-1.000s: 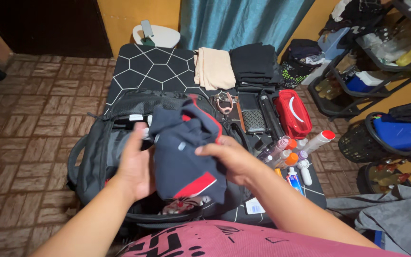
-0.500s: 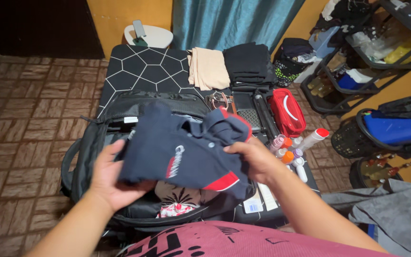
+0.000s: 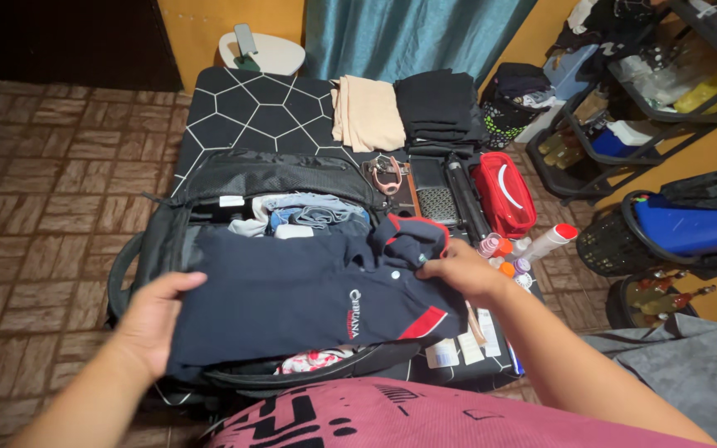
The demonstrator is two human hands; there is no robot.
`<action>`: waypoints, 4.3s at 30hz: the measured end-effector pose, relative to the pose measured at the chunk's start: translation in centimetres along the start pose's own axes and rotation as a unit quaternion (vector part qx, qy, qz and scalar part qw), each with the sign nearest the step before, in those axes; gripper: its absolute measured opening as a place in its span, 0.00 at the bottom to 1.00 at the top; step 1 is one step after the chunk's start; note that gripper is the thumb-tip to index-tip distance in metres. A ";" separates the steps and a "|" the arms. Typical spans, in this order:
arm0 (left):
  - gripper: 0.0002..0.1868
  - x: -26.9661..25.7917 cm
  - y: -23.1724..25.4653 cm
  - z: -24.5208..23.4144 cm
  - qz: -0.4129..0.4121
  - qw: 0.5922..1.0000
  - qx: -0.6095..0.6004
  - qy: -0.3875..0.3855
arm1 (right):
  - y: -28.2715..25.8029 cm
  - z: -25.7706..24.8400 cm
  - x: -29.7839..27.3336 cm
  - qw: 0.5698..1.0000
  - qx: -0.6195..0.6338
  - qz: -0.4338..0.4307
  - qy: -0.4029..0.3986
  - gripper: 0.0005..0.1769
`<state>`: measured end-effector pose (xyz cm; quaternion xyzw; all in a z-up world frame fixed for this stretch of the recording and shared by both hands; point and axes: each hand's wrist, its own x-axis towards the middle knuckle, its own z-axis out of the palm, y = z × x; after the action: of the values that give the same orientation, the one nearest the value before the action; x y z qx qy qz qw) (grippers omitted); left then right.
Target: The person unpacks a backpack placed on a table, removing toiletries from a red pouch and placing them on the table. They then remove folded clothes including a beige top, black pants, and a dark polo shirt, placing each item on the table beside the bag.
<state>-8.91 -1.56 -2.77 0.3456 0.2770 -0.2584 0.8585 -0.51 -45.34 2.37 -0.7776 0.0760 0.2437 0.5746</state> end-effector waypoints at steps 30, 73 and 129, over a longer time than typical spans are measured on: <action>0.29 -6.6 9.4 -5.2 0.043 0.934 0.296 0.193 | -2.7 -3.6 3.2 0.974 -0.199 0.025 0.101 0.15; 0.25 -4.2 5.4 -9.0 0.224 0.922 0.286 0.131 | -10.0 29.8 5.6 0.855 -0.368 -0.356 -0.083 0.26; 0.24 -2.2 15.6 -16.4 0.228 0.883 0.346 0.220 | 2.7 -1.0 3.2 0.952 -0.204 -0.063 0.220 0.44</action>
<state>-5.45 20.84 -4.27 0.7226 0.2651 -0.0522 0.6363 1.51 -46.63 -1.24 -0.9156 0.1002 0.0407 0.3874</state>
